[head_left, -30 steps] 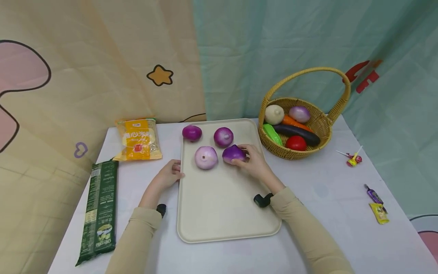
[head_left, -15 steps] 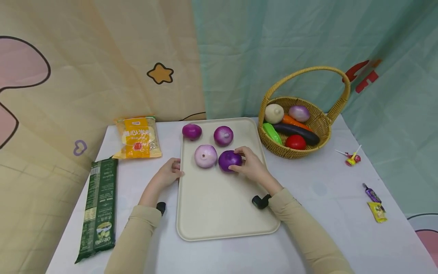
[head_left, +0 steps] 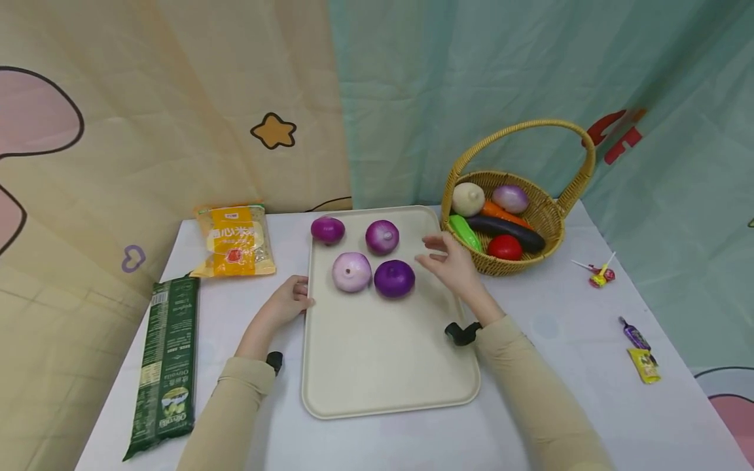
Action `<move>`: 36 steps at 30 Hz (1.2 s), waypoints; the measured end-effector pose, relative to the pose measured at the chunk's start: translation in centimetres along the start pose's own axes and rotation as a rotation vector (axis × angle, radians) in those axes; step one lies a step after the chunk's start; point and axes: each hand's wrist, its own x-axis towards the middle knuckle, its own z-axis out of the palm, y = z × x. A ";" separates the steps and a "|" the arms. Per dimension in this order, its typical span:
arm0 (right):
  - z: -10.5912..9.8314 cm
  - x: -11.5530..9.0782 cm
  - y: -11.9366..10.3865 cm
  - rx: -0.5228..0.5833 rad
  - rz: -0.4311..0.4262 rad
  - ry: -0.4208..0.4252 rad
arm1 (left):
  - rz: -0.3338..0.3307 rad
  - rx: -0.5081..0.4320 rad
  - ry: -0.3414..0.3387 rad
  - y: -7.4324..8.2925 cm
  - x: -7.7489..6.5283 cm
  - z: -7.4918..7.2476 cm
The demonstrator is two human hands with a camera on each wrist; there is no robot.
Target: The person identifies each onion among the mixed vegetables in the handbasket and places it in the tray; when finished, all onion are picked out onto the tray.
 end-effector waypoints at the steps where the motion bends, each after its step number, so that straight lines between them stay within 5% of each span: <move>1: -1.0 0.6 -0.1 0.004 -0.006 0.055 | 0.001 -0.004 0.002 0.0 0.1 0.0; 6: -6.3 3.7 -0.7 -0.012 0.064 0.222 | 0.009 -0.013 0.005 0.1 0.2 -0.2; 15: -12.9 8.8 -1.9 -0.127 0.133 0.189 | 0.023 -0.034 0.002 0.0 0.3 -0.2; 19: -13.4 10.1 -0.7 -0.169 0.135 0.124 | 0.019 -0.044 0.001 -0.3 0.2 0.0; 28: -12.5 11.5 2.6 -0.313 0.190 -0.229 | 0.013 -0.049 0.007 -0.8 -0.1 0.6; 36: -11.7 12.6 3.0 -0.353 0.212 -0.314 | 0.026 -0.087 0.011 -0.6 0.1 0.2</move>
